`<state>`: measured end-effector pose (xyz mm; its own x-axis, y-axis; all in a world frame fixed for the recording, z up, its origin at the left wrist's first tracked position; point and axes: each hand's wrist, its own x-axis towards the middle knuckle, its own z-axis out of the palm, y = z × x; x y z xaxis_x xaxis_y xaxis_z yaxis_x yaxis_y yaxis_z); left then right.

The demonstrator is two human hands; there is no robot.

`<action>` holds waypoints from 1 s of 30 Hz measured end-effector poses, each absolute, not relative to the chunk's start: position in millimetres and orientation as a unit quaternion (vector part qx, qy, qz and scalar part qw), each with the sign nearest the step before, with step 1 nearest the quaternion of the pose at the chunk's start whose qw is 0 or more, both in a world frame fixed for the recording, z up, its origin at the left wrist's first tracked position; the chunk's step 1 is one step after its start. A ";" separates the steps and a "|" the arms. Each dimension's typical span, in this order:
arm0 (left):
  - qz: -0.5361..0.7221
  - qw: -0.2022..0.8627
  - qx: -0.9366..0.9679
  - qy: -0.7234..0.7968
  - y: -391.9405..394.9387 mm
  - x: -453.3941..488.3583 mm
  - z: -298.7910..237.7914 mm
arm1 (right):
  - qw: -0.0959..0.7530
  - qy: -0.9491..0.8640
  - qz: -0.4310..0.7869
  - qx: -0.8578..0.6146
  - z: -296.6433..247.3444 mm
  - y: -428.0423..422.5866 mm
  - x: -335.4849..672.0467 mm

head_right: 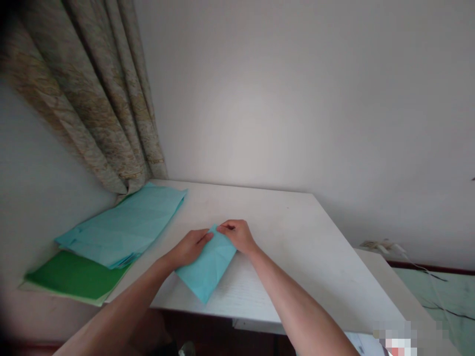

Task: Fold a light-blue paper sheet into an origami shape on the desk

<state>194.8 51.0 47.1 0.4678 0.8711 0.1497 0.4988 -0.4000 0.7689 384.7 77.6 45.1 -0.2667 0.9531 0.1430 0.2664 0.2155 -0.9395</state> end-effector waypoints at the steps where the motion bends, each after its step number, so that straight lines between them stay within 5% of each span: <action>1: 0.293 0.333 0.778 0.444 52.6 193.3 47.8 | 0.402 -0.659 0.439 -0.458 43.9 78.9 385.6; 13: 0.398 0.258 0.675 0.565 55.2 189.9 51.1 | 0.449 -0.540 0.556 -0.444 44.8 81.6 382.1; 30: 0.517 0.164 0.574 0.614 59.8 187.2 55.1 | 0.248 -0.596 0.673 -0.360 48.4 62.4 376.0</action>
<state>187.2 59.8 55.1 -0.2876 0.8738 0.3921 0.5356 -0.1926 0.8222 376.0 62.4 48.4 -0.6182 0.7629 -0.1893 0.0955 -0.1662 -0.9815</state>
